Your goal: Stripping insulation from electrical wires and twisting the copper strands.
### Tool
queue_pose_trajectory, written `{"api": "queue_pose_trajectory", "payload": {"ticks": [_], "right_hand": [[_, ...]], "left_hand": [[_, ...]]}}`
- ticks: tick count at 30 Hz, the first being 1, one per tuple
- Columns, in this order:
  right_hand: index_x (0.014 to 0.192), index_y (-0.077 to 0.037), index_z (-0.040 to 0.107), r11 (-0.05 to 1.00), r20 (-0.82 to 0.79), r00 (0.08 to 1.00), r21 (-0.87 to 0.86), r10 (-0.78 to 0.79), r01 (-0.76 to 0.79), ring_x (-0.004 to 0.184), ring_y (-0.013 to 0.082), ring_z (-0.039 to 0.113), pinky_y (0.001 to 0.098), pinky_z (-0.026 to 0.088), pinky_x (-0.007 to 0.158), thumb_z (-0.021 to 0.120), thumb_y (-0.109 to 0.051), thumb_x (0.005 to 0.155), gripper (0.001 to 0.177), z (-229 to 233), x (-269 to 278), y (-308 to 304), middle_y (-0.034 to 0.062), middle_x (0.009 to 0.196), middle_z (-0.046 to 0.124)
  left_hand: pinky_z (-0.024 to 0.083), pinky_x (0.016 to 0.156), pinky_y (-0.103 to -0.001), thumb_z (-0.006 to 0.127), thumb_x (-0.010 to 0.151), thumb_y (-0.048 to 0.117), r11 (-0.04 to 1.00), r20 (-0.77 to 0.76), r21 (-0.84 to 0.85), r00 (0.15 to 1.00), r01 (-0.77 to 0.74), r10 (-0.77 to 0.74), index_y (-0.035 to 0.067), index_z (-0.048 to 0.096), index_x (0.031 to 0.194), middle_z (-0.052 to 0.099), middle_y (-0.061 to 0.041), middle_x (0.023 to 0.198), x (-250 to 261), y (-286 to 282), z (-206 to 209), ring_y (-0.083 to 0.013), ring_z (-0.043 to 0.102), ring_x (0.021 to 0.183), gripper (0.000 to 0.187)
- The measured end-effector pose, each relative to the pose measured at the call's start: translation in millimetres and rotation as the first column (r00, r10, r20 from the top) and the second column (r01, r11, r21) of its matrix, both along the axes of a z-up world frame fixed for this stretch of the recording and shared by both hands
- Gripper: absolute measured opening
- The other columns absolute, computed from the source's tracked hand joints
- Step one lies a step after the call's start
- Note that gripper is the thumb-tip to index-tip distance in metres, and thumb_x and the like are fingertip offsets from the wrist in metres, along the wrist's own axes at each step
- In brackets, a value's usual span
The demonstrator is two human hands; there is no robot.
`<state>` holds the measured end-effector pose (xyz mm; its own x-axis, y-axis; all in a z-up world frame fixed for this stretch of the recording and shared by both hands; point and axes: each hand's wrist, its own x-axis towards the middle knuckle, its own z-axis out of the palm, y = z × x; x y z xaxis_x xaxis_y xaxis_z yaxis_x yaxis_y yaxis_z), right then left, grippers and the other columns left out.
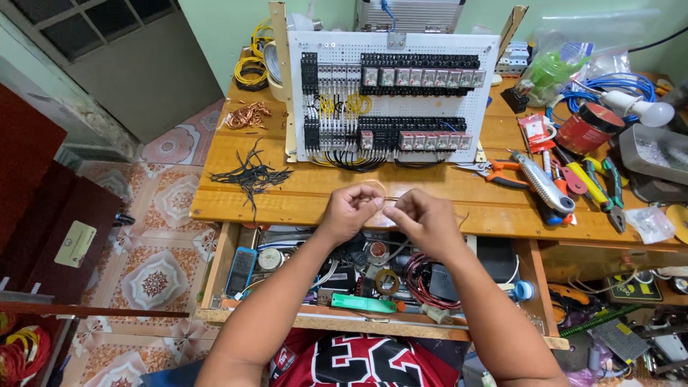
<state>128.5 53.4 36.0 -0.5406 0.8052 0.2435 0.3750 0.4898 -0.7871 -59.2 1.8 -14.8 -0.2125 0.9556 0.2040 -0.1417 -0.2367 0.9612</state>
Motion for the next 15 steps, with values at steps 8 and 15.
{"api": "queue_pose_trajectory", "payload": {"ticks": [8, 15], "right_hand": [[0.085, -0.010, 0.071, 0.991, 0.123, 0.985, -0.069, 0.120, -0.112, 0.052, 0.0227, 0.059, 0.0351, 0.047, 0.056, 0.074, -0.026, 0.092, 0.017, -18, -1, 17, 0.0091, 0.055, 0.066], [0.095, -0.010, 0.073, 0.973, 0.181, 0.957, -0.087, 0.226, -0.214, 0.067, 0.0309, 0.071, 0.0407, 0.055, 0.068, 0.063, -0.022, 0.098, 0.016, -10, 2, 21, 0.0121, 0.065, 0.074]], "left_hand": [[0.037, 0.052, -0.015, 0.074, 0.089, 0.008, 0.996, -0.130, 0.031, 0.989, 0.079, -0.074, 0.008, 0.076, 0.096, 0.048, 0.007, 0.059, -1, 5, -22, 0.0014, 0.044, 0.058, 0.007], [0.039, 0.054, -0.016, 0.069, 0.092, 0.009, 0.993, -0.207, 0.038, 0.973, 0.108, -0.098, 0.008, 0.078, 0.099, 0.057, 0.003, 0.060, -1, 1, -8, 0.0003, 0.044, 0.062, 0.011]]}}
